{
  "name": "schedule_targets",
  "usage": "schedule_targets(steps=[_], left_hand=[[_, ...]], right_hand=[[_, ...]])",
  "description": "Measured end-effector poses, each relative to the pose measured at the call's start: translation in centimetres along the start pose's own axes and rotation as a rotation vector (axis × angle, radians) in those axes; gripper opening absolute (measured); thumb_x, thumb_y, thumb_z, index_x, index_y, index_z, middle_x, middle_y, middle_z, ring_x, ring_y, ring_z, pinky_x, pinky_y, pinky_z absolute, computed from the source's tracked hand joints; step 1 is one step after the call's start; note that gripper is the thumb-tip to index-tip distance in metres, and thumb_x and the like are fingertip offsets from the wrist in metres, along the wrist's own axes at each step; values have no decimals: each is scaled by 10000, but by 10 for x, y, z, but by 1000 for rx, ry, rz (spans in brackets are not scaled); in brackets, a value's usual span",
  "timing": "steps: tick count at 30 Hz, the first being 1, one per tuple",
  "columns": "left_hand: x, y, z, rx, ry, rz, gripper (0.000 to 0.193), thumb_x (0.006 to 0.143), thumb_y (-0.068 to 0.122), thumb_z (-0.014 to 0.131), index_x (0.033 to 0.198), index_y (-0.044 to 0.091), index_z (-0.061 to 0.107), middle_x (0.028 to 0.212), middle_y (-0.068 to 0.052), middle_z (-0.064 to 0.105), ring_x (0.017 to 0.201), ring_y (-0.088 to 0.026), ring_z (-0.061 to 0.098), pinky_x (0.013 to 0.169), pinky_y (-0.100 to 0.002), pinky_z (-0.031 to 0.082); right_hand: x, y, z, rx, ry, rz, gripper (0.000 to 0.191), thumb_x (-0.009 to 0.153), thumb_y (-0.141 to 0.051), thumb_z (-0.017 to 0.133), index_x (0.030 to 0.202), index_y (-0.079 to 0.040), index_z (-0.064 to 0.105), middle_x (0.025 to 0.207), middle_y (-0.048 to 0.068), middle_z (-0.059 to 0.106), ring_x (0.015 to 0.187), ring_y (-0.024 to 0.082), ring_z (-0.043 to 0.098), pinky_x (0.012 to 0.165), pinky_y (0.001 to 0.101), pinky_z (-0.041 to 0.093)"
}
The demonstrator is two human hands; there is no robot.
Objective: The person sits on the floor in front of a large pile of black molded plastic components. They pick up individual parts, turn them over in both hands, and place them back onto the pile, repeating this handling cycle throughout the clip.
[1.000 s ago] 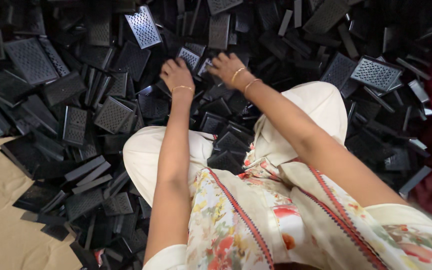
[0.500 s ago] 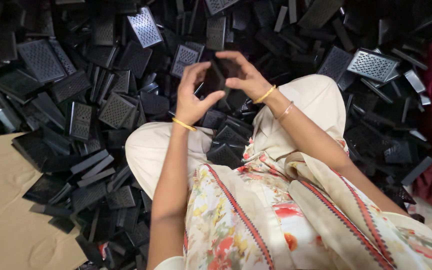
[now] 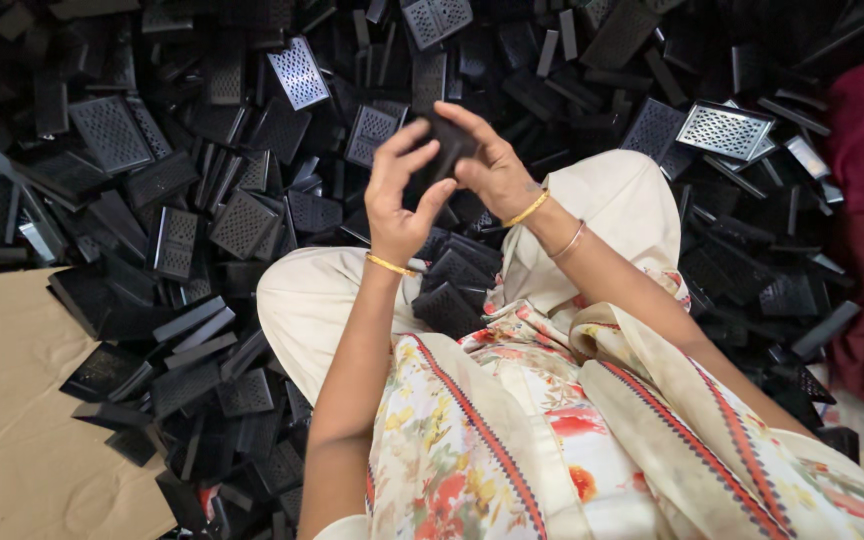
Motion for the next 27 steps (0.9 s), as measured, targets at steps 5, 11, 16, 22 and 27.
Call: schedule_targets(steps=[5, 11, 16, 22, 27], left_hand=[[-11, 10, -4, 221, 81, 57, 457, 902, -80, 669, 1342, 16, 595, 1324, -186, 680, 1255, -349, 685, 1115, -408, 555], [-53, -40, -8, -80, 62, -313, 395, 927, 71, 798, 1268, -4, 612, 1113, -132, 756, 972, -220, 751, 887, -307, 577], [-117, -91, 12, -436, -462, -837, 438, 856, 111, 824, 1246, 0, 658, 980, -86, 727, 848, -117, 667, 772, -276, 547], [-118, -131, 20, -297, -580, -667, 328, 893, 181, 778, 1177, 35, 700, 1035, -84, 760, 925, -175, 737, 830, -317, 598], [-39, -224, 6, 433, -157, -427, 363, 932, 126, 765, 1270, 83, 639, 1139, -188, 691, 1059, -394, 665, 934, -434, 531]], right_hand=[[1, 16, -3, 399, 63, 75, 588, 953, -302, 705, 1460, -206, 425, 1288, 40, 600, 1167, 166, 648, 956, 402, 613], [-13, 35, -50, -478, 61, 18, 365, 995, -145, 719, 1338, -44, 644, 1207, 85, 669, 1131, 146, 610, 1025, 320, 495], [-37, 62, -55, -629, -379, 295, 437, 919, -231, 760, 1294, -54, 623, 1141, 59, 729, 1089, 164, 666, 976, 327, 528], [12, 82, -82, -1057, -225, 258, 508, 939, -318, 740, 1362, -75, 598, 1289, 129, 672, 1225, 270, 630, 1065, 384, 492], [75, 103, -84, -1581, -3, -141, 546, 817, -216, 800, 1286, -8, 613, 1438, 249, 495, 1372, 457, 434, 1154, 499, 410]])
Point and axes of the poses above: each hand's wrist, its own x-axis towards the middle knuckle, its own z-axis out of the palm, y = z × x, the point moved 8 cm from there along x, towards the middle knuckle
